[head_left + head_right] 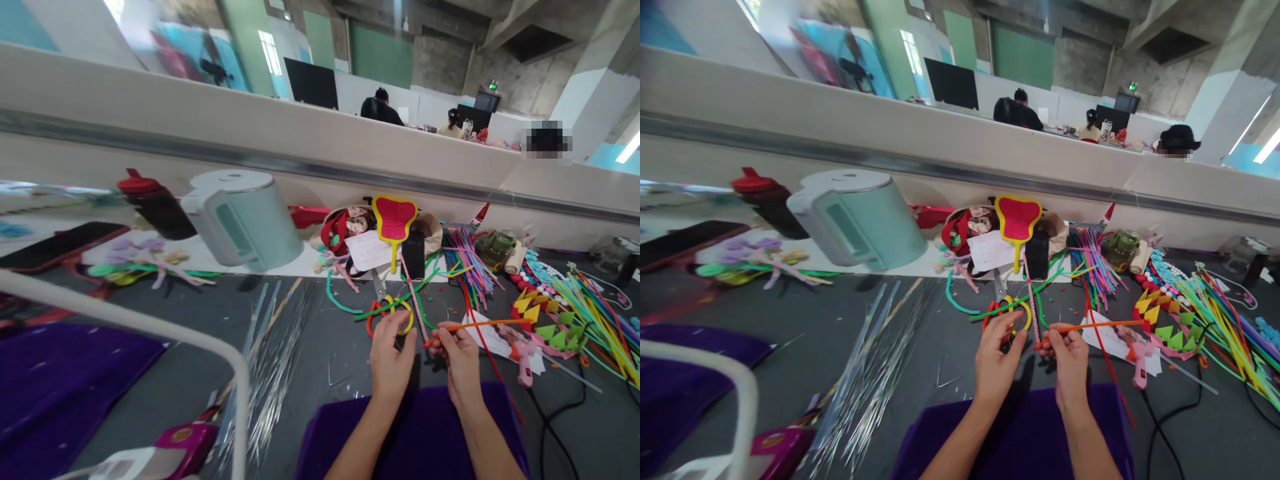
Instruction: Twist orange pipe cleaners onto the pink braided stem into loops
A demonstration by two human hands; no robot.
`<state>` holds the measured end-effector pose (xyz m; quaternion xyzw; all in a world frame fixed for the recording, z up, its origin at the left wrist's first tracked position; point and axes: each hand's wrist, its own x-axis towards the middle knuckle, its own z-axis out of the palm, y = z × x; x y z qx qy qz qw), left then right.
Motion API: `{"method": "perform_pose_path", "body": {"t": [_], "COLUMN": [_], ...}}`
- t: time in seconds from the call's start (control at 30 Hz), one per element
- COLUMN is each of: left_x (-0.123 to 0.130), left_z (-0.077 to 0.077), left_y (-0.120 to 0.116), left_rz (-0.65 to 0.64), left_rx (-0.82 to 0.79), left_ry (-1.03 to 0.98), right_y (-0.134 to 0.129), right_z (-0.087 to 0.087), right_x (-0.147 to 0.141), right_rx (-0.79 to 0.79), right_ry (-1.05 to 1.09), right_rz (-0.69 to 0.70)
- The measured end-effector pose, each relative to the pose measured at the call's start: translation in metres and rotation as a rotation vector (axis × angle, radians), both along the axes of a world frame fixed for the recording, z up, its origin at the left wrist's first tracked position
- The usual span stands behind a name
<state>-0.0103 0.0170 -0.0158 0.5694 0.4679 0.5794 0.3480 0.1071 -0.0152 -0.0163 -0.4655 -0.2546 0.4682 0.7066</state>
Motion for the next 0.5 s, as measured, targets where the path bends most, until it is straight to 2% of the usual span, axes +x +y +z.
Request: {"method": "perform_pose_path", "body": {"t": [0.07,0.13,0.2,0.3,0.37,0.5], "left_x": [-0.001,0.000,0.001,0.002,0.003,0.001], "left_z": [-0.003,-0.003,-0.002,0.003,0.007,0.013], "left_y": [0.003,0.004,0.004,0.002,0.001,0.001], "left_rz": [0.031,-0.010,-0.121,-0.390,-0.475,-0.356], "left_rx": [-0.177,-0.382,-0.560,-0.741,-0.767,-0.622], "left_ry": [-0.216,-0.447,-0.626,-0.829,-0.921,-0.933], "right_y": [-0.003,-0.006,-0.008,-0.009,-0.008,-0.007], "right_z": [0.006,0.011,0.015,0.018,0.018,0.016], "right_x": [0.001,0.002,0.004,0.005,0.006,0.004], "right_rx": [0.067,0.121,0.160,0.197,0.200,0.170], "right_ry": [-0.071,-0.121,-0.133,-0.065,-0.013,0.005], "right_rz": [-0.012,-0.006,0.005,0.041,0.068,0.086]}}
